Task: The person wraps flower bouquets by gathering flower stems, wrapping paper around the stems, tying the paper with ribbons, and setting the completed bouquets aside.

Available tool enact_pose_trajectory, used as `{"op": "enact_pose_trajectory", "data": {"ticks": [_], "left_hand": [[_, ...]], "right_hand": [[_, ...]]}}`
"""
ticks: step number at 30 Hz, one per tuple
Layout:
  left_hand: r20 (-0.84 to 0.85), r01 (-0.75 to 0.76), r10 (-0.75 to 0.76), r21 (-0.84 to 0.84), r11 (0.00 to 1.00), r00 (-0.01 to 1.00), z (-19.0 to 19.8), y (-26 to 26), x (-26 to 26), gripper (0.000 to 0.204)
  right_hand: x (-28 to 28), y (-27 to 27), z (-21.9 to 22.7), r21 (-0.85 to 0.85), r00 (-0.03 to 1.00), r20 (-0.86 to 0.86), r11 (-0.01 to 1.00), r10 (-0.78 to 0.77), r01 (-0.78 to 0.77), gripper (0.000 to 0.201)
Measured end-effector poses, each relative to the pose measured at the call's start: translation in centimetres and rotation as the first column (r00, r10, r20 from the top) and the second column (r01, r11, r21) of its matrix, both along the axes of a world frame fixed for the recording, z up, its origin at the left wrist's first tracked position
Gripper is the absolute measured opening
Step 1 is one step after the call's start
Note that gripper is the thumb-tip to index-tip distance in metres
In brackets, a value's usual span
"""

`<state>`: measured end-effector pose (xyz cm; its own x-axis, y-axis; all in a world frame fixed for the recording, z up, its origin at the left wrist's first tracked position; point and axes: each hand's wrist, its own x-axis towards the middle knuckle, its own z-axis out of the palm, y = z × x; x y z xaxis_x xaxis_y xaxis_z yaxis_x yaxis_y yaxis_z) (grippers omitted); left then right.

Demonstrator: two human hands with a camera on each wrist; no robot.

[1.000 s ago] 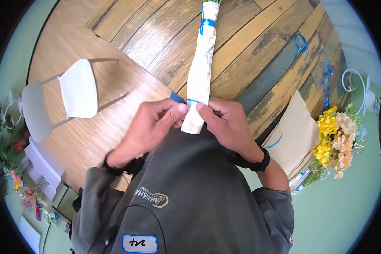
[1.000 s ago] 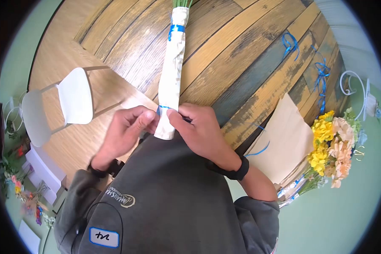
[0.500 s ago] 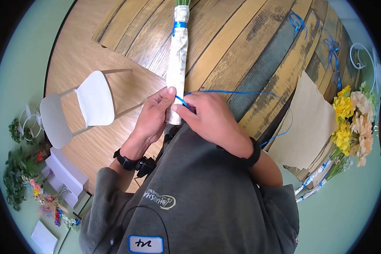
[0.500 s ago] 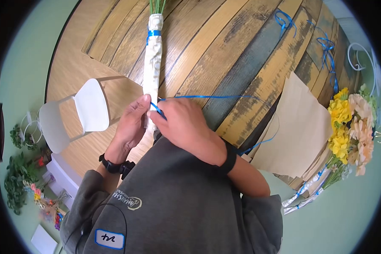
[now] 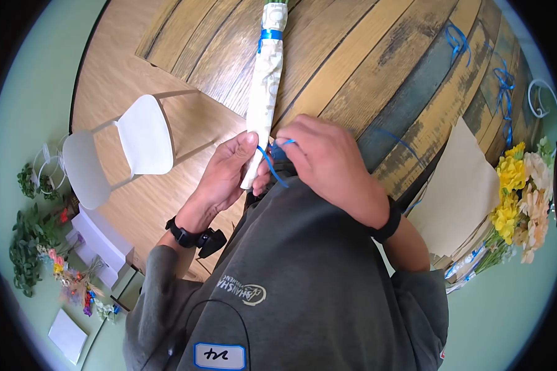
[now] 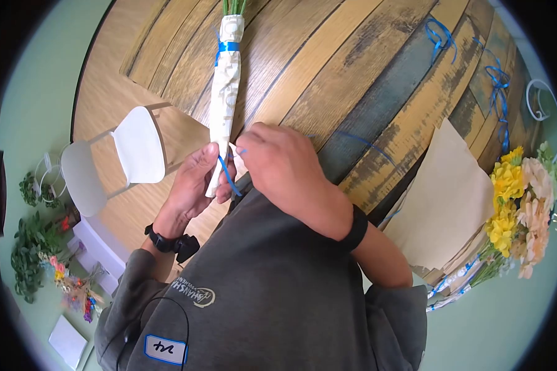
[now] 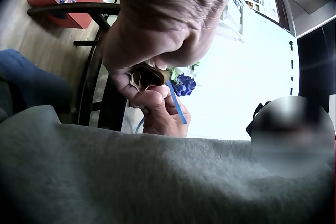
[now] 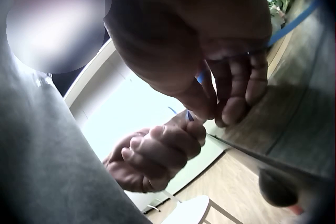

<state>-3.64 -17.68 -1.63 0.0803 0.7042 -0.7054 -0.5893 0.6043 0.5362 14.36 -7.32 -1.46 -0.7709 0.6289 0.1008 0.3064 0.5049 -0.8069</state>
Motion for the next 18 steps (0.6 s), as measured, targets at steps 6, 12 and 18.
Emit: {"op": "enact_pose_trajectory", "data": {"ticks": [6, 12, 18], "left_hand": [[0.030, 0.013, -0.015, 0.059, 0.998, 0.999, -0.7, -0.2, -0.3, 0.040], [-0.034, 0.031, -0.028, 0.063, 0.998, 0.999, -0.7, 0.1, 0.0, 0.040], [-0.029, 0.031, -0.028, 0.085, 0.996, 0.999, -1.3, -0.1, 0.0, 0.041]], "right_hand": [[0.8, 0.5, 1.3, -0.760, 0.993, -0.110, 0.648, -0.037, -0.060, 0.012], [0.6, 0.8, 1.9, -0.874, 0.996, -0.094, 0.479, -0.010, -0.078, 0.024], [-0.7, 0.9, 1.6, -0.811, 0.988, 0.017, 0.579, 0.153, -0.076, 0.026]]}}
